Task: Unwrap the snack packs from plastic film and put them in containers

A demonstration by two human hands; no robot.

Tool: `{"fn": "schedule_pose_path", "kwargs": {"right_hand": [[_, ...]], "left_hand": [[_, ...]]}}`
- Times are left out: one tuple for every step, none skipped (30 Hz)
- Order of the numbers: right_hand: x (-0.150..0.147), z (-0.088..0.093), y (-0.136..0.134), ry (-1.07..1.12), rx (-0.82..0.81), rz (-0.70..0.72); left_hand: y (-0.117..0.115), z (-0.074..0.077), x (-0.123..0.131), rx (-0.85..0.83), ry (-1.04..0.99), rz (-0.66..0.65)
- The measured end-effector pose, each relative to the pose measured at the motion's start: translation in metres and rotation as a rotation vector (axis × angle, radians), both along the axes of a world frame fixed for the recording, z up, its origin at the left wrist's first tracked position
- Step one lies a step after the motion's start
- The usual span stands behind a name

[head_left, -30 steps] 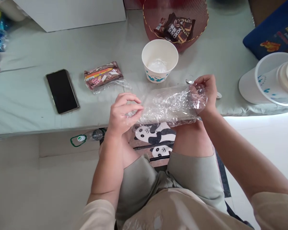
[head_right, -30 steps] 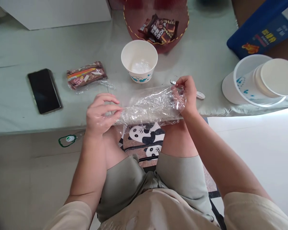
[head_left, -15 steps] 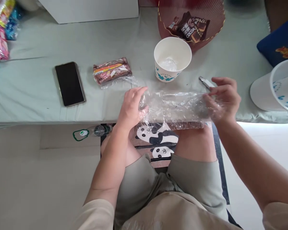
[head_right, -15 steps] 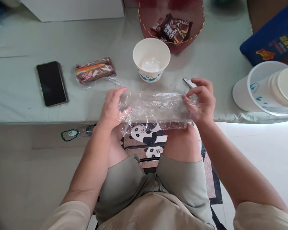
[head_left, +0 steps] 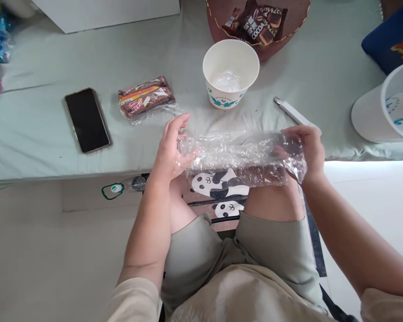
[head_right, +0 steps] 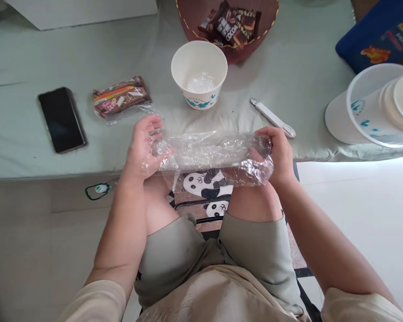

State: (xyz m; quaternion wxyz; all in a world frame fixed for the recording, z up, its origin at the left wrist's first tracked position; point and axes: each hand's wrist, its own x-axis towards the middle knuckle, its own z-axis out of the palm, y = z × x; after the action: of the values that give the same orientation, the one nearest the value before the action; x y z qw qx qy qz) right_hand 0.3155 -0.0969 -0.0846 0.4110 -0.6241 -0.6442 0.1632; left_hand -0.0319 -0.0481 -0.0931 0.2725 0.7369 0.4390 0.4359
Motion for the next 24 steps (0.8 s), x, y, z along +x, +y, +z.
{"fn": "schedule_pose_path", "kwargs": {"right_hand": [[-0.001,0.002,0.002,-0.038,0.016,0.008],[-0.003,0.005,0.005,-0.061,0.051,0.025],[-0.004,0.008,0.008,-0.066,0.096,0.044],[-0.006,0.010,0.011,-0.061,0.142,0.060],[-0.008,0.012,0.014,-0.053,0.185,0.066],[-0.010,0.013,0.018,-0.041,0.230,0.065],[-0.011,0.014,0.021,-0.023,0.268,0.063],[-0.012,0.014,0.024,-0.001,0.310,0.063],[-0.013,0.013,0.027,0.025,0.350,0.069],[-0.014,0.013,0.030,0.059,0.389,0.078],[-0.015,0.012,0.033,0.091,0.421,0.091],[-0.016,0.012,0.036,0.116,0.449,0.105],[-0.016,0.012,0.039,0.131,0.472,0.118],[-0.015,0.012,0.041,0.137,0.494,0.129],[-0.014,0.011,0.044,0.131,0.502,0.137],[-0.012,0.011,0.046,0.105,0.502,0.141],[-0.009,0.010,0.047,0.056,0.491,0.144],[-0.006,0.008,0.048,-0.008,0.477,0.144],[-0.002,0.006,0.049,-0.087,0.465,0.148],[0.002,0.004,0.049,-0.173,0.464,0.163],[0.006,0.001,0.049,-0.254,0.484,0.186],[0.008,-0.001,0.048,-0.321,0.517,0.215],[0.010,-0.003,0.047,-0.372,0.553,0.240],[0.010,-0.004,0.045,-0.409,0.587,0.254]], "left_hand": [[-0.001,0.001,0.000,-0.031,0.055,0.016],[-0.002,0.004,0.000,-0.066,0.110,0.035],[-0.003,0.006,0.001,-0.097,0.149,0.056],[-0.003,0.009,0.002,-0.119,0.160,0.079],[-0.002,0.011,0.004,-0.125,0.147,0.098],[0.001,0.012,0.005,-0.110,0.118,0.110],[0.005,0.012,0.006,-0.075,0.076,0.116],[0.010,0.011,0.006,-0.030,0.026,0.113],[0.015,0.009,0.007,0.018,-0.027,0.105],[0.022,0.006,0.007,0.053,-0.081,0.096],[0.028,0.003,0.008,0.075,-0.139,0.093],[0.034,0.000,0.009,0.078,-0.201,0.098],[0.040,-0.003,0.010,0.060,-0.262,0.106],[0.045,-0.006,0.011,0.025,-0.321,0.116],[0.050,-0.008,0.013,-0.018,-0.379,0.126],[0.053,-0.010,0.015,-0.063,-0.431,0.135],[0.056,-0.012,0.016,-0.106,-0.474,0.142],[0.058,-0.013,0.017,-0.144,-0.505,0.148],[0.060,-0.013,0.018,-0.171,-0.531,0.154],[0.061,-0.014,0.019,-0.191,-0.553,0.158],[0.061,-0.014,0.019,-0.208,-0.570,0.160],[0.062,-0.014,0.019,-0.221,-0.581,0.159],[0.062,-0.014,0.019,-0.233,-0.586,0.157],[0.062,-0.014,0.019,-0.241,-0.589,0.154]]}}
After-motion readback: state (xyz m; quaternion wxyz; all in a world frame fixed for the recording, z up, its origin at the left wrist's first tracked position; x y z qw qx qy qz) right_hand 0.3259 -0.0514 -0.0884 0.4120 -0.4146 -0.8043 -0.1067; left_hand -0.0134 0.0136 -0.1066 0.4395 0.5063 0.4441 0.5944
